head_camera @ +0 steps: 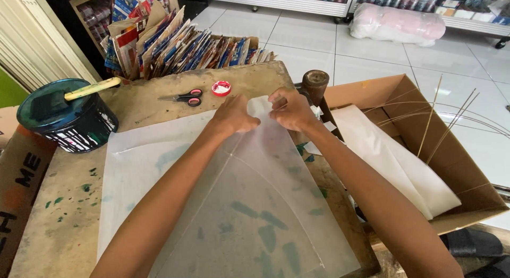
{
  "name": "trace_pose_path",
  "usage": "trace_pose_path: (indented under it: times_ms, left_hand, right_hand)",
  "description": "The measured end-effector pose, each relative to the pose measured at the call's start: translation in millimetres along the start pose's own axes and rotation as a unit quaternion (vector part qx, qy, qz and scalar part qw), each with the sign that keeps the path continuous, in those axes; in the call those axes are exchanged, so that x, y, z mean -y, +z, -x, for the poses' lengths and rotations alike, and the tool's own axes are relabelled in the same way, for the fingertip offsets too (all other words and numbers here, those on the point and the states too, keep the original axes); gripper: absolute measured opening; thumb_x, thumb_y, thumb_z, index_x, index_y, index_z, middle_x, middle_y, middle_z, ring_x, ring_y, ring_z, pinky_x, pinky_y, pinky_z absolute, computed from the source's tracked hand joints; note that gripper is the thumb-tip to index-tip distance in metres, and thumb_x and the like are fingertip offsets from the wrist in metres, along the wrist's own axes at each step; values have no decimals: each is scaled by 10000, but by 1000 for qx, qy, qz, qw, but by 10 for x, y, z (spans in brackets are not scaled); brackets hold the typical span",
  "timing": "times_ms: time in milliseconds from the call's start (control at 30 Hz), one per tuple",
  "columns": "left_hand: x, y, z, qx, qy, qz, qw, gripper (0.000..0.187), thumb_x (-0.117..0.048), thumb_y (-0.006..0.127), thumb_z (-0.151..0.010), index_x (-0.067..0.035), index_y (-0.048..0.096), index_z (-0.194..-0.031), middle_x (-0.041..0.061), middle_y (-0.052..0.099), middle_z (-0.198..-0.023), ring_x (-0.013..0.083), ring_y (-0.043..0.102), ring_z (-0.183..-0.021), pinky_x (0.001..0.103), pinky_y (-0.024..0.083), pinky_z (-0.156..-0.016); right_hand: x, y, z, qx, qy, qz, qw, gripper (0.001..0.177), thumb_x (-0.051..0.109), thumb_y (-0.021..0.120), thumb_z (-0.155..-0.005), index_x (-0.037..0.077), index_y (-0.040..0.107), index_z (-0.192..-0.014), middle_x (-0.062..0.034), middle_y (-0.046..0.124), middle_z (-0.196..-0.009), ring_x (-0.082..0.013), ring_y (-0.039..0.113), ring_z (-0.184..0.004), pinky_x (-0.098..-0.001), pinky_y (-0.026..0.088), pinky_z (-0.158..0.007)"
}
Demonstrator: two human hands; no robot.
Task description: Assembling a kite by gluing paper to a bamboo frame and folding the edges.
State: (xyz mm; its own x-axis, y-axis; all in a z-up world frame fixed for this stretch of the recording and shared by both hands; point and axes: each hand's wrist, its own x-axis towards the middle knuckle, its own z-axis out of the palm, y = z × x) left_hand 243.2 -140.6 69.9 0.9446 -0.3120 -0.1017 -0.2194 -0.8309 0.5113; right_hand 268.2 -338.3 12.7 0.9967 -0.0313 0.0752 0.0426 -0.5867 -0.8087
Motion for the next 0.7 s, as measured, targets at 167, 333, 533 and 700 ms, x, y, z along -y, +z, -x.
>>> trace_pose_path:
  times_ms: [167,333,533,700]
  left_hand:
    - [35,36,-35,-4,4,13,1000,559,-340,801,-735,62,699,-1109,268,716,-1076,435,710,-1067,505,573,-828]
    - [55,-31,-24,-8,0,18,1000,539,-308,778,-741,78,697,-1109,279,711,-1106,437,700,-1098,513,571,-860]
    - [183,50,-137,-11,-1,18,1000,592,-321,773,-731,76,673,-1159,292,701,-1121,462,684,-1117,550,559,-870]
    - [114,-66,6,-15,-10,22,1000,655,-351,814,-715,54,652,-1204,289,692,-1135,469,685,-1115,540,564,-875]
  right_hand:
    - [15,-48,11,-3,13,11,1000,403,113,792,-754,203,742,-1143,-112,743,-977,-216,754,-875,-356,607,-697]
    - [79,-37,89,-5,15,-5,1000,368,138,767,-788,201,741,-1149,-107,742,-946,-219,753,-875,-354,604,-718]
    - [98,13,130,32,3,-46,998,437,52,777,-767,123,723,-1195,-164,753,-971,-245,748,-885,-327,592,-733]
    - [134,4,138,54,2,-56,997,441,13,788,-761,79,706,-1189,-208,747,-997,-257,746,-904,-353,585,-742]
